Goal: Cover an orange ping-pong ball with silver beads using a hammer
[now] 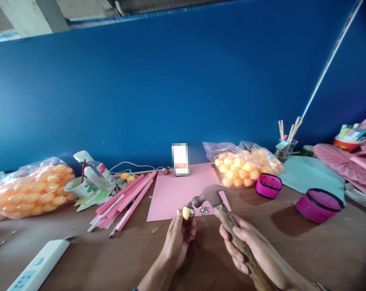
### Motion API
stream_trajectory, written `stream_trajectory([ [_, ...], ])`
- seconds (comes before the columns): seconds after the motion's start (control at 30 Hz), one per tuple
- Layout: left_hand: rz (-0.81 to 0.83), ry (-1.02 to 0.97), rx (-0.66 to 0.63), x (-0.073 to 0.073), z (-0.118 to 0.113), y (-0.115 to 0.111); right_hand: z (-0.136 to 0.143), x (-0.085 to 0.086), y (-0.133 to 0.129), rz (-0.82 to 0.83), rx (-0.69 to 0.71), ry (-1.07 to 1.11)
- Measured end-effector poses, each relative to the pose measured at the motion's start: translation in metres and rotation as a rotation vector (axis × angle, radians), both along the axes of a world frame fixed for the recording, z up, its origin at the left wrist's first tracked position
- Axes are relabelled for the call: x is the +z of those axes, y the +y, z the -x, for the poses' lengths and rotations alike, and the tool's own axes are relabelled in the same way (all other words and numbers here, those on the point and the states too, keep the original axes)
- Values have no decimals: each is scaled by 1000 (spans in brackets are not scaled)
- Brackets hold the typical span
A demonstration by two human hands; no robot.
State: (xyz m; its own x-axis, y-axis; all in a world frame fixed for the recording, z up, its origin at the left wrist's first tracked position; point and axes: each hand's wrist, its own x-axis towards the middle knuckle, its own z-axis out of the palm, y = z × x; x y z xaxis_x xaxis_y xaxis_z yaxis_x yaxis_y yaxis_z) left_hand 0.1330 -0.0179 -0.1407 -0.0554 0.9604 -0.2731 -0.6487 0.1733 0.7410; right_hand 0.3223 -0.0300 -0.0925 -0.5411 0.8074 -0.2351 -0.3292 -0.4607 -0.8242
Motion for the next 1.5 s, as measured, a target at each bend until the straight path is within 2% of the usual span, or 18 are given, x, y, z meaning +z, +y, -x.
stream_trajectory([
  [0.17,-25,-17,-8,1,2,-1,0,-8,0,-8,4,42],
  [0.43,-9,79,-14,1,0,-2,-2,-6,0,27,15,73],
  [0.67,-44,187,-23,-6,-4,-5,0,-9,0,-10,5,76],
  [0.77,-22,142,-12,-3,-4,-4,0,-10,0,0,-2,92],
  [0.9,-3,-27,38,1,0,-1,-1,-6,-2,18,-18,61],
  [1.03,-21,-107,41,-1,0,1,1,0,-6,-6,-4,8],
  [1.17,-30,-118,17,-3,-1,0,4,3,-7,-43,56,-2],
  [1.5,-63,-28,-3,-4,-2,-1,5,-4,-6,-52,41,-2],
])
